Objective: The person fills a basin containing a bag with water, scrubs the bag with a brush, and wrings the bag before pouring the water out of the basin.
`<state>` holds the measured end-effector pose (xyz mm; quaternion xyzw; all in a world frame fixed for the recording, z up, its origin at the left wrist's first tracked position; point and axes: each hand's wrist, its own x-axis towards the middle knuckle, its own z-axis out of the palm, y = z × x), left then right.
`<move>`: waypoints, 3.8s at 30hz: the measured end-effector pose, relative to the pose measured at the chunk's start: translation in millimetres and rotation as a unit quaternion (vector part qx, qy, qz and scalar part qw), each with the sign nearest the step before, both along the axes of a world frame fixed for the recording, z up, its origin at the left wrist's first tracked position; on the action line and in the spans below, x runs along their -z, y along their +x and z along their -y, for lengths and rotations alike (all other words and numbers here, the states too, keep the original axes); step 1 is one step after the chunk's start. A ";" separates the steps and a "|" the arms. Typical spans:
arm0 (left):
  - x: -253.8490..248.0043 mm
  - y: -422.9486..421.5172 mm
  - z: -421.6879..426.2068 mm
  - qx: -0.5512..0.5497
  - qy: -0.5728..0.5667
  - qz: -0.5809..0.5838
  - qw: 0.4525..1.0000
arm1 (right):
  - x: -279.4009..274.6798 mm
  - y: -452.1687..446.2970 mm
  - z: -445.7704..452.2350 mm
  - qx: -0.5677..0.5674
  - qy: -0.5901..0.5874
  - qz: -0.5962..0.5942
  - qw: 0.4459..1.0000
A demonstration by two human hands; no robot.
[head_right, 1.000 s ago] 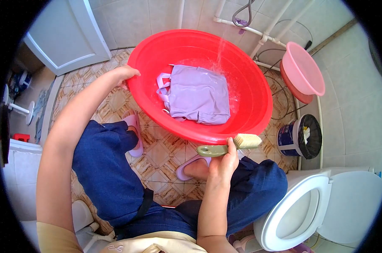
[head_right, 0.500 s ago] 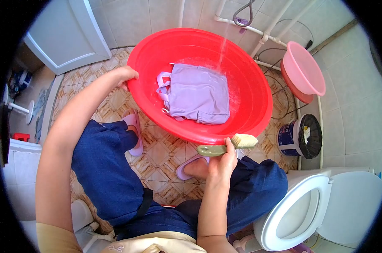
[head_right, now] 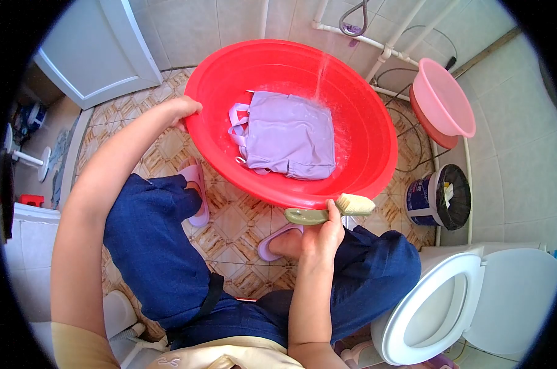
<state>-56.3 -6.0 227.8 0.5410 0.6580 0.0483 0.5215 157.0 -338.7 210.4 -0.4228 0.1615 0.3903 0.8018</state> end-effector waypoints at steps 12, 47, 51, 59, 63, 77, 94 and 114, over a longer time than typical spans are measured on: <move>-6.6 0.1 3.2 0.020 0.000 -0.011 1.000 | 6.3 3.6 0.2 -0.011 0.012 0.007 1.000; 26.0 -2.1 18.1 -0.034 -0.026 -0.092 0.995 | 15.1 -9.1 -4.2 0.023 -0.063 -0.099 0.993; 25.9 -2.6 19.6 -0.019 -0.002 -0.115 0.993 | 18.8 -9.5 -4.1 0.025 -0.063 -0.100 0.993; 24.6 -4.5 18.2 -0.007 0.020 -0.100 0.995 | 10.8 -9.4 -4.9 0.020 -0.059 -0.105 0.992; 14.2 -4.5 18.0 0.001 0.021 -0.116 0.993 | 7.1 -8.5 -3.1 0.009 -0.045 -0.080 0.996; 4.0 -5.2 12.5 0.037 0.083 -0.071 0.993 | 8.4 -8.1 -1.4 0.010 0.046 -0.041 0.998; -0.9 -1.4 13.9 0.018 0.062 -0.102 0.993 | 3.6 -9.4 -0.1 0.006 0.052 -0.042 0.998; 14.6 -8.3 4.4 0.020 0.078 -0.088 0.993 | 9.7 -10.0 -2.1 0.008 0.037 -0.038 0.999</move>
